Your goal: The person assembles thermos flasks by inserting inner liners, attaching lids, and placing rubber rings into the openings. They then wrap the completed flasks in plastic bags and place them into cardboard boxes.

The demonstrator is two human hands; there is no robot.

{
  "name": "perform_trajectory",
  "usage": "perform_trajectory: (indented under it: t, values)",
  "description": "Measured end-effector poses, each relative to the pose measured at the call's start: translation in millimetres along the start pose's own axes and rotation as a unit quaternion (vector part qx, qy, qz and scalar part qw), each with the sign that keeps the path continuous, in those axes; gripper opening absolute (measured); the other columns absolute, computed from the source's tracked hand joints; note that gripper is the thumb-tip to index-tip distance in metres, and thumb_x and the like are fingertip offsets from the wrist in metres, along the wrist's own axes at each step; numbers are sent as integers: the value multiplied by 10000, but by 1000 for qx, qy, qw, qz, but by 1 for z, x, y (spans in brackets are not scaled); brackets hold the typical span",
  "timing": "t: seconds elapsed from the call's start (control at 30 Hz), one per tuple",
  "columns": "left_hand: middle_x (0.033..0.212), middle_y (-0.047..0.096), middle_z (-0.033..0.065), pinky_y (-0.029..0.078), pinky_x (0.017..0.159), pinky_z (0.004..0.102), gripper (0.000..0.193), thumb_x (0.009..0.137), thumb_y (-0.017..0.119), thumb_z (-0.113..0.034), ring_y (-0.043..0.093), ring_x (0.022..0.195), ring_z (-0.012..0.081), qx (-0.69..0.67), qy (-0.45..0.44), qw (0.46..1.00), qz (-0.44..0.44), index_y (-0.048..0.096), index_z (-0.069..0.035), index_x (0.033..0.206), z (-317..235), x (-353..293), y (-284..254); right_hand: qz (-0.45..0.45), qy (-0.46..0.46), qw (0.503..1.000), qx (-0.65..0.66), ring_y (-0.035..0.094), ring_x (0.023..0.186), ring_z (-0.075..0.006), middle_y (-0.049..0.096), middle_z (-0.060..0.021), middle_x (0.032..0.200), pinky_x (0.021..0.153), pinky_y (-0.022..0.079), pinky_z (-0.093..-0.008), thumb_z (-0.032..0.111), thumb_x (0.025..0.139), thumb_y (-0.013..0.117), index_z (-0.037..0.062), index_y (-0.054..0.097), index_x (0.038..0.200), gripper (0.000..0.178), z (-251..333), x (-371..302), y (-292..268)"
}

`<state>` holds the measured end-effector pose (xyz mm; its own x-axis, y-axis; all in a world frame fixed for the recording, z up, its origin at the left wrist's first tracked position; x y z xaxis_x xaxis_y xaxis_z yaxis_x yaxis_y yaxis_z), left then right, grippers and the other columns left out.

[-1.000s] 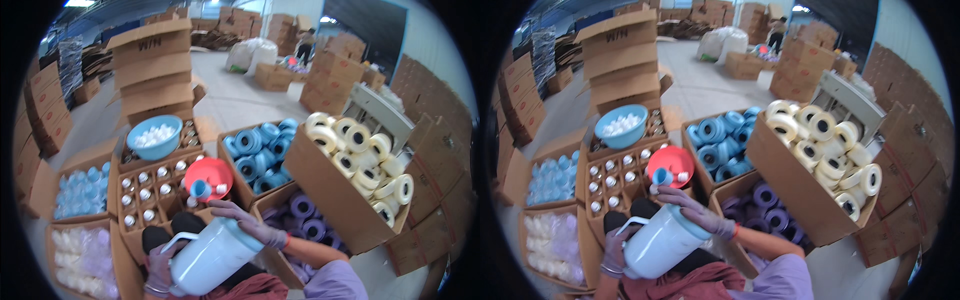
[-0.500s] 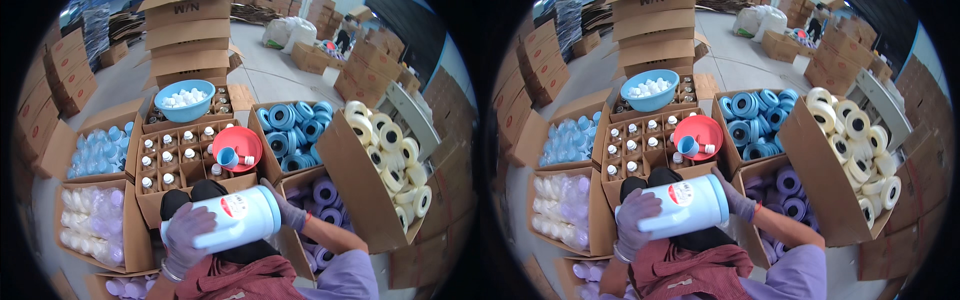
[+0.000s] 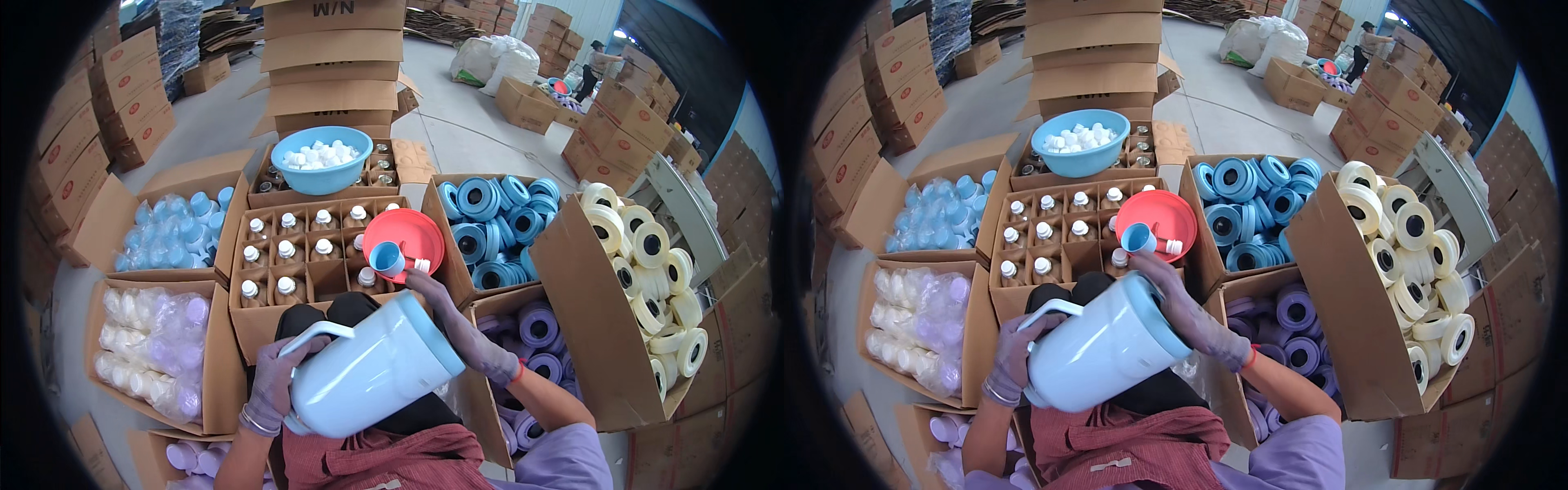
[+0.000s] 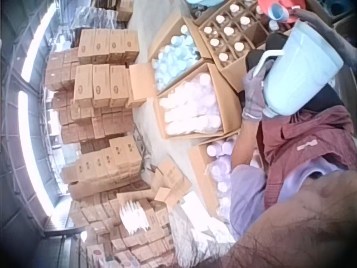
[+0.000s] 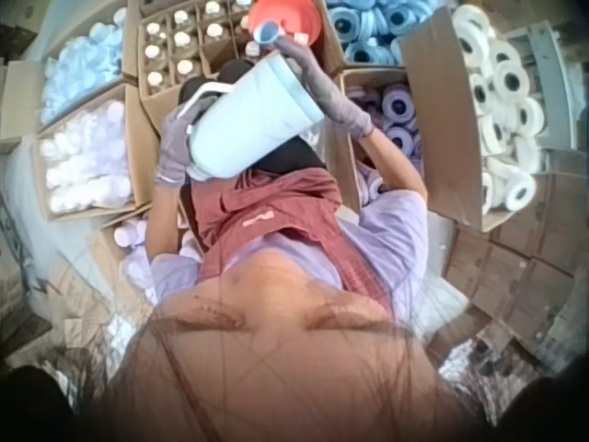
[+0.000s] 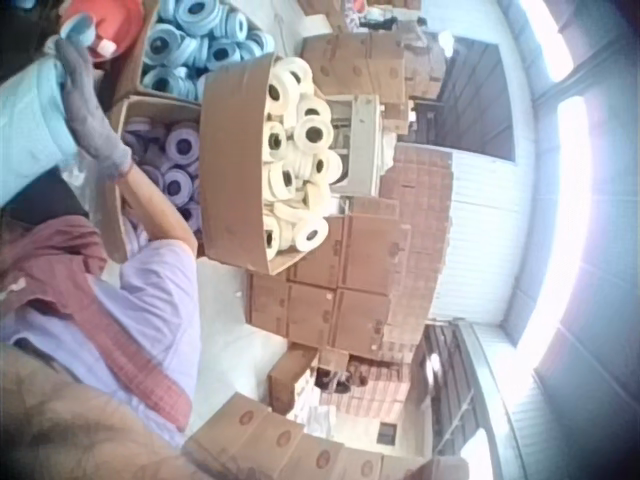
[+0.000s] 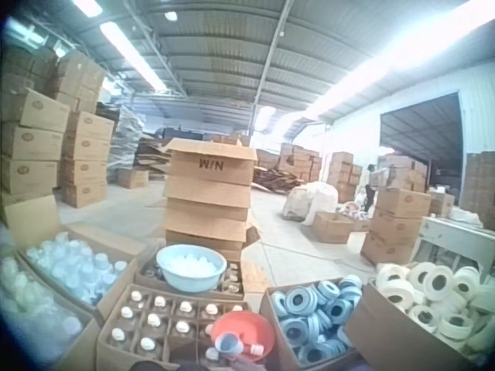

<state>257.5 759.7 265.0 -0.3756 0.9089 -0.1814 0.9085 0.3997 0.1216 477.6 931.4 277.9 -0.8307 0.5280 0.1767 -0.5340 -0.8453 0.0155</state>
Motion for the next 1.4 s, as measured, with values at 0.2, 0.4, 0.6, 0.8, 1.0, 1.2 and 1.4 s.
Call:
perform_trajectory:
  t: [0.2,0.4,0.6,0.8,1.0,1.2,1.4]
  values:
    - [1009,728,131,530,852,291,239,833,607,49,683,935,166,140,167,970,-111,715,44,1046,4,-5,0,-3,106,983,148,241,1455,-221,262,-74,1564,1163,223,-353,324,944,550,121,305,1515,654,-25,3,7]
    - [1135,683,153,512,927,331,314,858,603,43,641,1057,206,67,221,967,-108,660,42,1167,11,-5,-46,35,36,998,40,319,1420,-222,360,-101,1521,1157,261,-362,309,979,523,84,312,1520,623,-52,66,2]
    - [1274,616,165,508,950,353,562,885,658,-77,628,1120,244,275,302,876,-256,457,44,1395,8,9,-53,-138,20,854,-501,481,1259,-422,504,-237,1302,1011,422,-498,356,773,758,179,543,1297,594,-203,129,-117]
    - [1154,683,183,521,898,358,590,828,589,-205,678,1042,258,294,309,861,-278,454,75,1330,38,85,-43,-89,7,809,-581,515,1164,-406,542,-214,1209,944,432,-536,358,738,778,76,626,997,411,-239,150,-113]
    - [1349,518,82,454,1048,423,453,1055,403,-296,536,1229,261,-395,232,882,-108,394,-74,1450,52,127,-7,-70,-254,755,-600,548,1091,-374,530,-173,1202,1040,379,-563,228,624,865,69,527,1166,658,-31,83,20]
    - [1312,534,60,459,1022,389,444,1080,324,-331,538,1212,221,-368,203,900,-115,356,-95,1454,37,113,60,-275,-353,758,-475,574,1009,-359,572,-147,1109,925,468,-490,131,692,810,17,547,1178,564,-38,80,32]
    - [1290,534,72,516,924,337,455,1052,414,-371,558,1184,215,-453,204,863,-91,382,-137,1440,24,106,35,-184,-218,929,-234,590,1044,-362,569,-197,1174,937,481,-433,56,735,798,8,397,1306,699,-65,84,34]
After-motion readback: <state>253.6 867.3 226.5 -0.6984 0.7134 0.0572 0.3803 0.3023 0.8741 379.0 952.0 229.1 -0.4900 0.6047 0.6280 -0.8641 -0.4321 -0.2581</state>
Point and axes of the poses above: each hand's wrist, its own x-axis towards the middle knuckle, its own y-axis out of the palm, z = x × y, the point moved 3 cm from there along x, towards the middle knuckle
